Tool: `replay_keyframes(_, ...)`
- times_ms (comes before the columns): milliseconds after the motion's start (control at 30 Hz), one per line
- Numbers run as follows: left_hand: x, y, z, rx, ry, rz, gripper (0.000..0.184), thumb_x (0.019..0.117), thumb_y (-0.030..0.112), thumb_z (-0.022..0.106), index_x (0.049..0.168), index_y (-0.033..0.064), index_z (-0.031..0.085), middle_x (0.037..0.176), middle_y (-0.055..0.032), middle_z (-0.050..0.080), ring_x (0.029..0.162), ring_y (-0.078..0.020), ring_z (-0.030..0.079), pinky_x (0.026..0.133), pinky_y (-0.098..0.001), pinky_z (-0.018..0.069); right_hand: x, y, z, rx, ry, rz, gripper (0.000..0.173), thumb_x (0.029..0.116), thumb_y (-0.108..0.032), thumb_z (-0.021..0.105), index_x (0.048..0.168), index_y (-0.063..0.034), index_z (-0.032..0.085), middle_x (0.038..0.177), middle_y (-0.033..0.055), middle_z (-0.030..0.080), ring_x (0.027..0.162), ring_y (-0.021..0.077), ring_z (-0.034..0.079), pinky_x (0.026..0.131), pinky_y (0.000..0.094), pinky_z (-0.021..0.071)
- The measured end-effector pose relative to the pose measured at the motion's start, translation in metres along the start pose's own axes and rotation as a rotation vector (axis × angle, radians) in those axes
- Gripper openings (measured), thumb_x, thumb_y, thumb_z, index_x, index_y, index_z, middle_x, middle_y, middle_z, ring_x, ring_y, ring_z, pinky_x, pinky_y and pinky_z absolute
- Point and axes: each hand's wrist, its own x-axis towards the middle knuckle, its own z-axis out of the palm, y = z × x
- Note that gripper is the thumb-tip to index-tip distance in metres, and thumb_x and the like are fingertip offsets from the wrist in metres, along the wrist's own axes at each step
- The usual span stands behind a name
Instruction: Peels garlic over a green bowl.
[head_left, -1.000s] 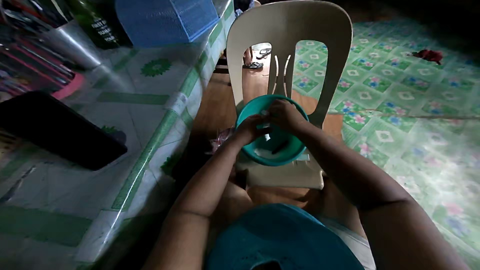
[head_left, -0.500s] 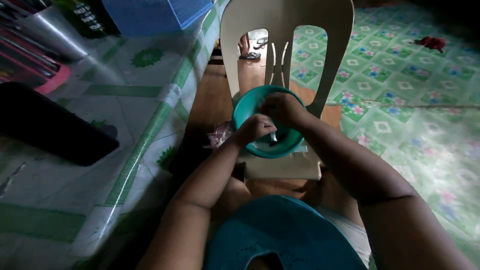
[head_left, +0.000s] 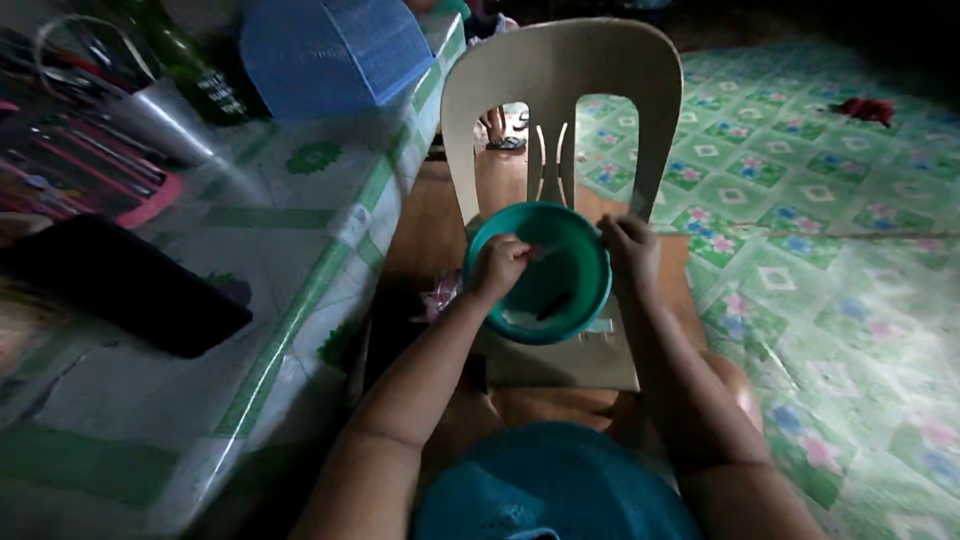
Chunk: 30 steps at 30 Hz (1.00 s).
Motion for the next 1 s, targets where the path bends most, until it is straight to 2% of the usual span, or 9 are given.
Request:
replay_keyframes(133, 0.006, 0.019, -0.008, 0.088, -0.105, 0.003, 0.016, 0.0960, 0.010, 0.068, 0.106, 0.0074, 0.080, 0.096, -0.0125, 0.074, 0.094, -0.0274, 0.070, 0.091, -0.0479, 0.0556, -0.010, 0.022, -0.001, 0.118, 0.041, 0.081, 0.026, 0.1046, -0.024, 0.058, 0.106, -0.0006, 0.070, 0.088, 0.0037, 0.068, 0.076, 0.0075, 0.063, 0.075, 0.0310, 0.0559)
replay_keyframes(300, 0.011, 0.025, -0.004, 0.083, -0.496, -0.161, 0.021, 0.0999, 0.026, 0.068, 0.108, 0.0087, 0.078, 0.110, -0.0136, 0.070, 0.107, -0.0293, 0.065, 0.098, -0.0508, 0.0514, 0.014, -0.023, -0.009, -0.083, -0.143, -0.289, 0.022, 0.1018, -0.016, 0.062, 0.102, 0.0021, 0.073, 0.100, 0.0124, 0.069, 0.090, 0.0138, 0.065, 0.084, 0.0322, 0.0559)
replay_keyframes(433, 0.012, 0.040, -0.008, 0.030, -0.541, -0.148, 0.025, 0.1046, 0.026, 0.060, 0.112, 0.0105, 0.078, 0.110, -0.0108, 0.068, 0.104, -0.0247, 0.064, 0.094, -0.0464, 0.0520, 0.023, -0.047, -0.007, -0.163, -0.274, -0.419, 0.022, 0.1013, -0.018, 0.064, 0.102, 0.0001, 0.076, 0.101, 0.0135, 0.069, 0.094, 0.0219, 0.066, 0.087, 0.0425, 0.0546)
replay_keyframes(533, 0.016, 0.042, -0.007, 0.064, -0.542, -0.147, 0.030, 0.1070, 0.028, 0.055, 0.114, 0.0077, 0.076, 0.113, -0.0133, 0.067, 0.107, -0.0275, 0.064, 0.096, -0.0487, 0.0509, 0.019, -0.041, -0.011, -0.122, -0.180, -0.461, 0.021, 0.1016, -0.016, 0.062, 0.098, 0.0001, 0.075, 0.095, 0.0102, 0.068, 0.086, 0.0130, 0.064, 0.081, 0.0296, 0.0548)
replay_keyframes(633, 0.017, 0.045, -0.006, 0.120, -0.342, -0.084, 0.021, 0.1032, 0.018, 0.062, 0.111, 0.0058, 0.076, 0.107, -0.0146, 0.070, 0.101, -0.0287, 0.067, 0.094, -0.0480, 0.0542, 0.011, -0.019, -0.020, -0.143, -0.005, -0.296, 0.024, 0.1032, -0.020, 0.060, 0.102, -0.0005, 0.074, 0.097, 0.0107, 0.069, 0.086, 0.0139, 0.065, 0.081, 0.0326, 0.0560)
replay_keyframes(767, 0.031, 0.036, 0.001, 0.082, 0.214, 0.220, 0.012, 0.0936, 0.008, 0.071, 0.102, 0.0071, 0.080, 0.094, -0.0096, 0.074, 0.089, -0.0201, 0.069, 0.087, -0.0377, 0.0563, 0.001, 0.017, -0.013, -0.347, -0.202, 0.100, 0.029, 0.1050, -0.027, 0.058, 0.113, -0.0035, 0.074, 0.109, 0.0199, 0.072, 0.102, 0.0374, 0.070, 0.090, 0.0637, 0.0541)
replay_keyframes(833, 0.036, 0.046, 0.003, 0.020, 0.324, 0.331, 0.010, 0.0912, 0.010, 0.075, 0.098, 0.0068, 0.081, 0.093, -0.0078, 0.074, 0.090, -0.0171, 0.069, 0.088, -0.0339, 0.0558, -0.006, 0.032, 0.014, -0.211, -0.409, 0.194, 0.027, 0.1042, -0.022, 0.060, 0.112, -0.0004, 0.074, 0.104, 0.0181, 0.073, 0.096, 0.0310, 0.070, 0.088, 0.0547, 0.0557)
replay_keyframes(900, 0.030, 0.060, 0.011, -0.123, 0.287, 0.357, 0.008, 0.0878, 0.011, 0.079, 0.094, 0.0061, 0.080, 0.090, -0.0062, 0.073, 0.091, -0.0146, 0.067, 0.088, -0.0306, 0.0556, -0.020, 0.040, 0.040, 0.198, -0.507, 0.300, 0.020, 0.1030, -0.016, 0.060, 0.105, 0.0008, 0.071, 0.085, 0.0045, 0.069, 0.074, 0.0100, 0.065, 0.073, 0.0307, 0.0570)
replay_keyframes(1000, 0.005, 0.081, 0.018, -0.341, 0.099, 0.165, 0.010, 0.0801, 0.015, 0.086, 0.088, 0.0098, 0.081, 0.092, -0.0015, 0.062, 0.095, -0.0092, 0.058, 0.087, -0.0247, 0.0498, -0.031, 0.029, 0.044, 0.579, -0.495, 0.384, 0.016, 0.1048, -0.005, 0.050, 0.107, 0.0016, 0.065, 0.085, -0.0006, 0.066, 0.077, 0.0034, 0.064, 0.074, 0.0237, 0.0566)
